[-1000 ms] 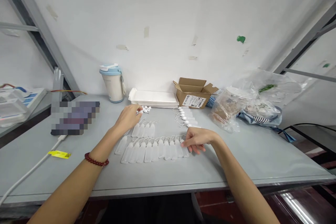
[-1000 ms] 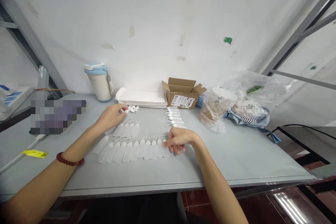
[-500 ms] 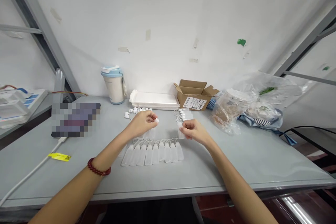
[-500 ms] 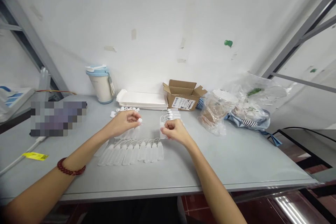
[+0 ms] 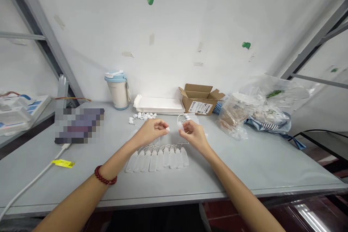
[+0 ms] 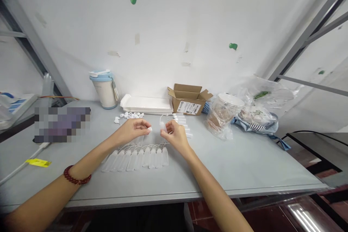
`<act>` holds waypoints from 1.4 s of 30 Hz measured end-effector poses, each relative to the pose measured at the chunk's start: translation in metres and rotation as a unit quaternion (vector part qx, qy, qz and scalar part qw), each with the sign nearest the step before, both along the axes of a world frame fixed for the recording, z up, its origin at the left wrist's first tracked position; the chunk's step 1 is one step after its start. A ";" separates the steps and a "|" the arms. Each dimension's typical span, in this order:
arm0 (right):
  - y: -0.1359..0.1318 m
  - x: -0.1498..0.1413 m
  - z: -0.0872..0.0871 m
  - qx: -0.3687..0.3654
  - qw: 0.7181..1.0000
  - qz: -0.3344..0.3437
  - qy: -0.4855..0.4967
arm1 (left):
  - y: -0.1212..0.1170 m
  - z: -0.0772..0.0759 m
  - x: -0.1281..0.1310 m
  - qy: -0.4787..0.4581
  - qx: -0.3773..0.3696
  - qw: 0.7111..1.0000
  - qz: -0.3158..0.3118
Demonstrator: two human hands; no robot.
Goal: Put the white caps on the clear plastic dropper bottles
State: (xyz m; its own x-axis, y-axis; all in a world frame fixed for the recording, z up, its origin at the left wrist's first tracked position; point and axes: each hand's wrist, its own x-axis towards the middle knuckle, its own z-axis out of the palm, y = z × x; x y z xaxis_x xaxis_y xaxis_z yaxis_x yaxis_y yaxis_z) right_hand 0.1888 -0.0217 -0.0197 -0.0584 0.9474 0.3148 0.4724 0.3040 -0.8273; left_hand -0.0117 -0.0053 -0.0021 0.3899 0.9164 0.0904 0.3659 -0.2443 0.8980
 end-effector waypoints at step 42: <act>-0.009 -0.007 0.000 -0.045 0.992 0.118 0.013 | -0.011 0.004 0.008 0.001 0.132 0.991 -0.006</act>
State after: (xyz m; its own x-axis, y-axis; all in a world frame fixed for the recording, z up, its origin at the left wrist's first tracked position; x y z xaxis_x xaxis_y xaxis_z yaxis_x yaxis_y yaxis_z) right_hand 0.1821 -0.0310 -0.0194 -0.2753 0.9324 0.2343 0.3755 0.3286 -0.8666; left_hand -0.0039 -0.0163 0.0016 0.4008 0.8565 0.3252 0.3627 -0.4743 0.8022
